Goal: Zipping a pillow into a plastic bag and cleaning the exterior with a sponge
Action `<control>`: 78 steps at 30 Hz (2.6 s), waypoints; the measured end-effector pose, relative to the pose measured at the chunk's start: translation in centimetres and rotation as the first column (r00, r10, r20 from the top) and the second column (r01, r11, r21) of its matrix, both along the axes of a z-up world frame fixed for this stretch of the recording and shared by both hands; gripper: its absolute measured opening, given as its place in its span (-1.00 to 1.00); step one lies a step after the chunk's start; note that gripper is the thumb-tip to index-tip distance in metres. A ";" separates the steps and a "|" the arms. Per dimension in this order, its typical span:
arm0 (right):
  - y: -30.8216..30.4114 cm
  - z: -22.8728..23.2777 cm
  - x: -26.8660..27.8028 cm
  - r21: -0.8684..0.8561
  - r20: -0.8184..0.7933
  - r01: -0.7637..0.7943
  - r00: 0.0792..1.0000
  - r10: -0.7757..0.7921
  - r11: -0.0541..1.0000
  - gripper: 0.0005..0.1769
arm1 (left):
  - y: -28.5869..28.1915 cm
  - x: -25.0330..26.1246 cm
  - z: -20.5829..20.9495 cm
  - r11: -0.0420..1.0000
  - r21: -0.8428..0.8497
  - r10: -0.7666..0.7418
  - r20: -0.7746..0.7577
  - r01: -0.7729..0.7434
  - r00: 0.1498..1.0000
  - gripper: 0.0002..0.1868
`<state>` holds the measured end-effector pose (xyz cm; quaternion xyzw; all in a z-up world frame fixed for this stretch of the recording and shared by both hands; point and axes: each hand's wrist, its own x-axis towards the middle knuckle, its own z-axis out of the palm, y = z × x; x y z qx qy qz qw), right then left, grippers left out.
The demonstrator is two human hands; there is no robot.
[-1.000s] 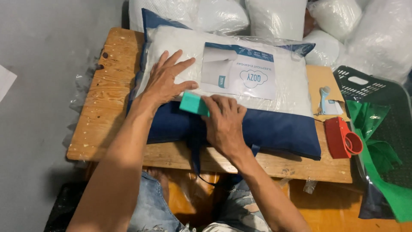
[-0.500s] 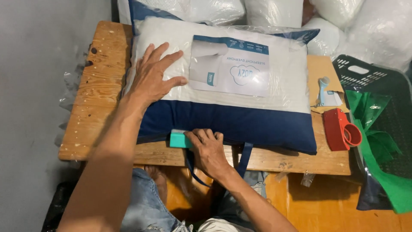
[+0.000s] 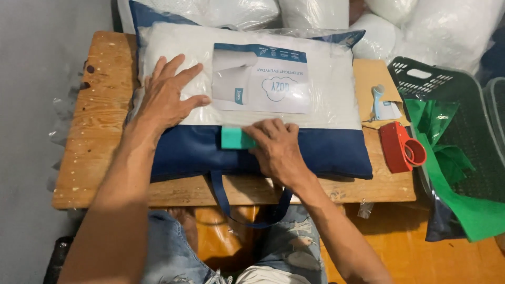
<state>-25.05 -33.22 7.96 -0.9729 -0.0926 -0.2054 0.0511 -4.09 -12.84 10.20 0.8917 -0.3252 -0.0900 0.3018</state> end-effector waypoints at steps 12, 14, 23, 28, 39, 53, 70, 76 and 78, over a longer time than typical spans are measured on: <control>1.8 -6.9 -4.6 0.146 -0.118 0.003 0.993 0.014 0.989 -0.37 | -0.3 -0.9 0.7 1.000 0.028 0.012 0.007 -0.012 1.000 -0.27; 1.2 -4.8 -5.3 0.277 -0.176 -0.031 0.981 0.082 0.960 -0.46 | -0.7 -1.4 0.5 0.997 0.067 0.042 0.037 -0.045 0.998 -0.27; -4.0 -1.3 -1.8 0.262 0.230 0.070 0.964 -0.133 0.962 -0.47 | -1.0 -13.7 0.3 0.930 0.037 0.355 0.180 -0.367 0.917 -0.61; -4.8 -1.1 -0.6 0.410 0.065 0.091 0.990 -0.128 0.907 -0.44 | 1.9 -20.1 -13.1 0.831 -0.218 0.549 0.172 -0.512 0.818 -0.52; -5.8 -0.8 0.2 0.499 -0.057 0.096 0.995 -0.078 0.861 -0.43 | 0.0 -21.9 -7.6 0.738 -0.387 0.284 -0.565 -0.553 0.775 -0.75; -3.7 2.0 0.1 0.214 -0.075 0.122 0.991 -0.108 0.969 -0.40 | -1.0 -13.0 5.2 0.982 -0.187 0.029 0.261 0.022 0.965 -0.49; 0.6 -3.7 -2.7 0.169 0.151 0.058 0.985 -0.084 0.984 -0.52 | -11.1 -5.9 1.7 0.944 0.046 -0.325 -0.033 0.326 0.945 -0.24; 1.1 -8.0 -5.6 0.036 0.043 0.054 0.998 -0.056 0.998 -0.57 | -11.1 -4.0 -2.1 0.908 -0.095 -0.236 0.687 0.408 0.687 -0.58; 1.1 -6.6 -6.1 0.118 -0.057 -0.003 0.998 0.010 0.993 -0.43 | -11.2 -3.9 -2.8 0.918 -0.102 -0.259 0.580 0.384 0.773 -0.69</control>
